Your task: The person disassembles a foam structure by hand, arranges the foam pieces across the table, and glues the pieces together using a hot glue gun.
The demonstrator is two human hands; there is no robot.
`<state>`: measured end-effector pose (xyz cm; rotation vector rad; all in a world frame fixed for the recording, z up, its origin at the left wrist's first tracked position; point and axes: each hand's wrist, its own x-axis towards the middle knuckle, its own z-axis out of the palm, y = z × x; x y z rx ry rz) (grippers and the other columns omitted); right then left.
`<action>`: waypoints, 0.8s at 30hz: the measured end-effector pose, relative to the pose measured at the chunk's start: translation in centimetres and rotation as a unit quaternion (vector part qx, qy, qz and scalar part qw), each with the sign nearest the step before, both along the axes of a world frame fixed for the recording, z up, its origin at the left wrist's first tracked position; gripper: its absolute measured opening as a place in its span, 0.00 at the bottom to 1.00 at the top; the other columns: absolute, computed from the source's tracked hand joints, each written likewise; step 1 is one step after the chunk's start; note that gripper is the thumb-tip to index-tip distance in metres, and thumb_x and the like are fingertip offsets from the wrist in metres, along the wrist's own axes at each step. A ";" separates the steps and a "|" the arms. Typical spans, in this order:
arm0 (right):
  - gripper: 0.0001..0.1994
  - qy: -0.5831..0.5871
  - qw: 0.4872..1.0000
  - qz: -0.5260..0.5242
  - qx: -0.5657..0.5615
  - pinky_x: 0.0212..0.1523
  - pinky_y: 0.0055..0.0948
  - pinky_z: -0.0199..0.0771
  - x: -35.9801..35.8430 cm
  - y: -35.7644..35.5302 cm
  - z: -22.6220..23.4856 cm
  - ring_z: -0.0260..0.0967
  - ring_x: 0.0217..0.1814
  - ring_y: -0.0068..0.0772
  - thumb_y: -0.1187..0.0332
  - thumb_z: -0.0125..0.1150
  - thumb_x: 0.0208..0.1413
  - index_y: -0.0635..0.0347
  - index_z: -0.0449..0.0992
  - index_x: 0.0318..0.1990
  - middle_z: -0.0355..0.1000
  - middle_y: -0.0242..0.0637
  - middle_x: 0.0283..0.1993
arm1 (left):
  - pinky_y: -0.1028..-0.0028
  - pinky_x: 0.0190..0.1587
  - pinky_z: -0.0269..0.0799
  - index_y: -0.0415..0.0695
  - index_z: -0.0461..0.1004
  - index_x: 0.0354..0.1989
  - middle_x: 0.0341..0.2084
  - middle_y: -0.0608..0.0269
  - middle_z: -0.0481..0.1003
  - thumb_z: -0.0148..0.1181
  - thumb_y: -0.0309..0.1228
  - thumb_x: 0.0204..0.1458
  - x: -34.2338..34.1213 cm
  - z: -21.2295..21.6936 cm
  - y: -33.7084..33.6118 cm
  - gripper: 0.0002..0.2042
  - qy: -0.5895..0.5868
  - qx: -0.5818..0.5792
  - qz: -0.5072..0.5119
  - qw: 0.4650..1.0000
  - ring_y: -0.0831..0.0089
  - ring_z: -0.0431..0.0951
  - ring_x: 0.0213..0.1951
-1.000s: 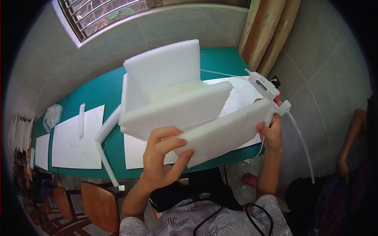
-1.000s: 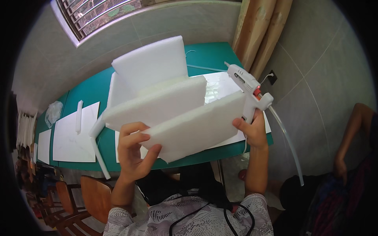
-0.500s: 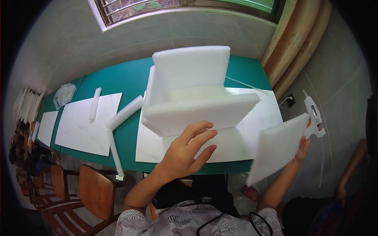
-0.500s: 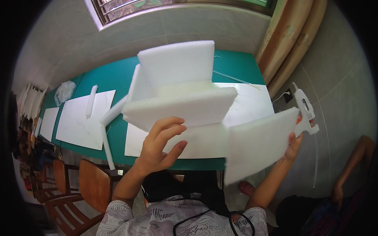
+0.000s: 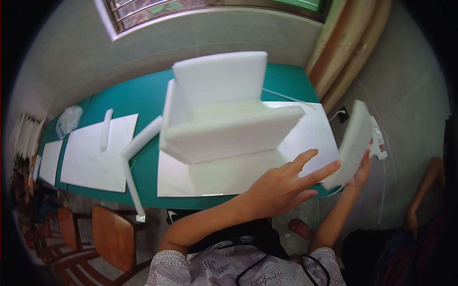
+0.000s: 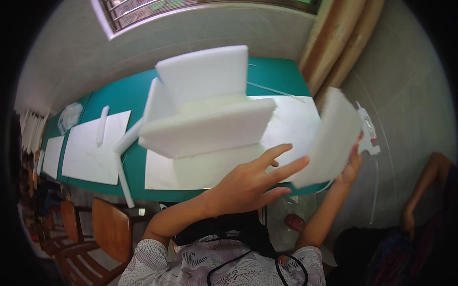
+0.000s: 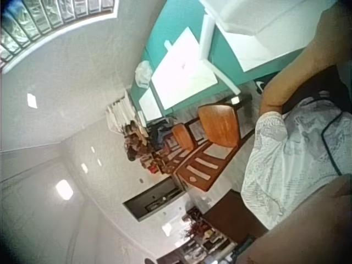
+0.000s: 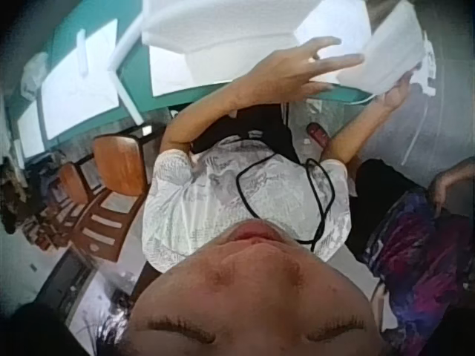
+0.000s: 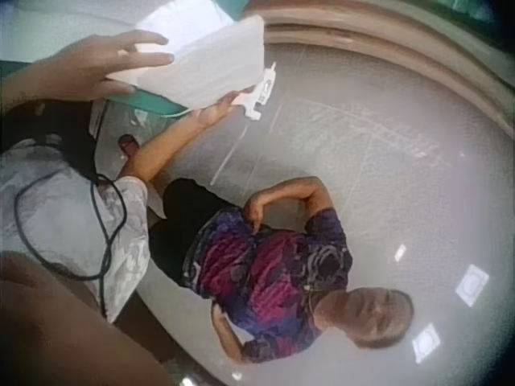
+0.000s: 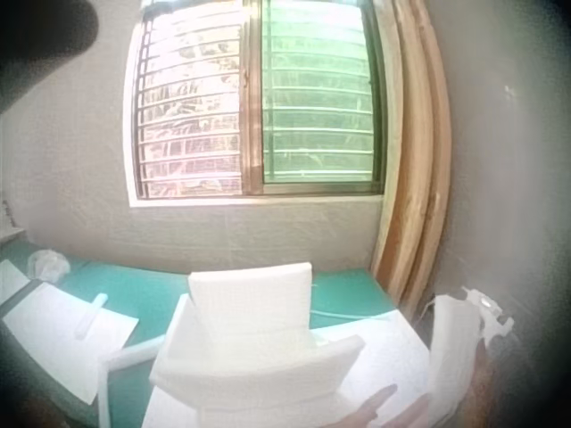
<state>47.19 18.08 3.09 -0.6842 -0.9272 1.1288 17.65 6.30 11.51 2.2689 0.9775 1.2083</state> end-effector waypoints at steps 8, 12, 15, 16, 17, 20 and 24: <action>0.29 0.008 1.000 -0.007 0.012 0.49 0.30 0.74 -2.1 -0.6 -0.3 0.70 0.53 0.34 0.68 0.64 0.56 0.63 0.58 0.61 0.64 0.41 0.59 | 0.64 0.51 0.70 0.37 0.60 0.61 0.49 0.42 0.71 0.61 0.21 0.50 2.0 -0.2 3.3 0.28 -0.131 0.056 -0.003 0.990 0.50 0.75 0.50; 0.20 -0.027 0.999 0.008 0.042 0.18 0.15 0.57 -0.4 -0.9 0.7 0.70 0.33 0.24 0.65 0.61 0.59 0.63 0.62 0.53 0.65 0.39 0.48 | 0.64 0.48 0.72 0.34 0.58 0.61 0.47 0.38 0.72 0.61 0.17 0.49 1.7 -4.3 1.6 0.29 -0.146 0.054 0.074 0.985 0.52 0.77 0.47; 0.20 -0.055 0.998 0.031 0.020 0.19 0.15 0.59 1.4 -1.0 1.2 0.70 0.32 0.24 0.62 0.59 0.60 0.63 0.63 0.53 0.66 0.40 0.49 | 0.65 0.45 0.73 0.32 0.58 0.59 0.44 0.38 0.73 0.60 0.16 0.50 1.2 -7.3 0.7 0.27 -0.114 0.074 0.119 0.984 0.52 0.78 0.43; 0.20 -0.054 0.998 0.031 0.020 0.19 0.15 0.59 1.9 -1.2 1.8 0.70 0.32 0.24 0.62 0.59 0.60 0.63 0.63 0.53 0.66 0.40 0.49 | 0.65 0.45 0.73 0.32 0.58 0.59 0.44 0.38 0.73 0.60 0.16 0.50 0.9 -8.4 0.5 0.27 -0.113 0.073 0.118 0.984 0.52 0.78 0.43; 0.20 -0.098 0.993 0.063 0.011 0.18 0.15 0.59 2.2 -1.5 2.7 0.70 0.30 0.24 0.61 0.59 0.60 0.63 0.64 0.53 0.67 0.41 0.48 | 0.65 0.44 0.73 0.32 0.59 0.58 0.42 0.39 0.74 0.59 0.16 0.50 0.7 -9.3 0.2 0.26 -0.119 0.076 0.121 0.982 0.54 0.78 0.41; 0.20 -0.178 0.975 0.134 -0.003 0.17 0.15 0.58 2.6 -1.9 5.0 0.70 0.26 0.24 0.59 0.60 0.59 0.63 0.66 0.51 0.69 0.43 0.47 | 0.65 0.43 0.73 0.33 0.64 0.51 0.41 0.43 0.74 0.59 0.17 0.50 -0.6 -11.0 -1.1 0.19 -0.137 0.047 0.155 0.977 0.53 0.78 0.39; 0.21 -0.254 0.941 0.223 -0.014 0.15 0.16 0.57 3.0 -2.1 7.3 0.71 0.23 0.25 0.57 0.62 0.57 0.65 0.68 0.49 0.70 0.46 0.48 | 0.68 0.41 0.72 0.36 0.70 0.45 0.39 0.48 0.75 0.59 0.18 0.50 -3.6 -10.4 -1.6 0.13 -0.100 0.042 0.168 0.980 0.55 0.78 0.37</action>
